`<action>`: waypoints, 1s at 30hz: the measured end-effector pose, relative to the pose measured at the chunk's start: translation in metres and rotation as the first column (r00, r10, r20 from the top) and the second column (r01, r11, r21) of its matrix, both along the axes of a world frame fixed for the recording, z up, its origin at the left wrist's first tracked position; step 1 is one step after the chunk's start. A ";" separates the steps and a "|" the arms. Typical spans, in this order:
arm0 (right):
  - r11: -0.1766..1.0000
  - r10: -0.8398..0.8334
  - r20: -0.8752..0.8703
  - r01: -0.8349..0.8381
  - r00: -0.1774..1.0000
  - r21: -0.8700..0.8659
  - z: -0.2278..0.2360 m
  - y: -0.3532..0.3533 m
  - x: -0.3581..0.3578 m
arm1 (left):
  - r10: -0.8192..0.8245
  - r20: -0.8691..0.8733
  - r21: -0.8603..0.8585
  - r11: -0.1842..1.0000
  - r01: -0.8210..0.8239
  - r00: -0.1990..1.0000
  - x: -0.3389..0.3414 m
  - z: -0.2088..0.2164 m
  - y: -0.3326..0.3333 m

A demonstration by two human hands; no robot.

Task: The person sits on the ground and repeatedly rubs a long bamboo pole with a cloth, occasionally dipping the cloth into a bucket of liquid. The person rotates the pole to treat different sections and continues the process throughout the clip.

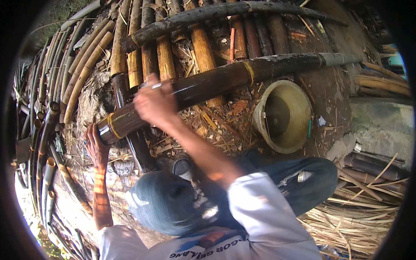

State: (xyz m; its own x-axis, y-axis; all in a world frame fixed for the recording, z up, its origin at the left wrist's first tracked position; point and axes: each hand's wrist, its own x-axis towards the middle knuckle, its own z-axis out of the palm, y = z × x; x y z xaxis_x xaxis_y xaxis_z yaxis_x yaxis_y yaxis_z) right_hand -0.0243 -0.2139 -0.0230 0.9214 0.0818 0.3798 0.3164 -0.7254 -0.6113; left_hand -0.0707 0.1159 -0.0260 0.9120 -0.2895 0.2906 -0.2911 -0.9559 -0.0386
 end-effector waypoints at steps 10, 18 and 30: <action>0.835 -0.520 -0.542 0.258 0.660 -0.486 0.045 -0.169 0.007 | 0.048 0.407 -0.008 0.999 -0.049 0.912 -0.034 -0.034 -0.020; 0.898 -0.402 -0.234 0.332 0.885 -0.287 -0.010 -0.163 -0.010 | 0.047 0.376 0.055 0.996 -0.072 0.926 -0.047 -0.041 -0.011; 0.956 -0.106 -0.181 0.050 0.978 -0.290 -0.009 -0.091 -0.009 | -0.005 0.271 0.002 1.000 0.005 0.963 -0.043 -0.043 -0.020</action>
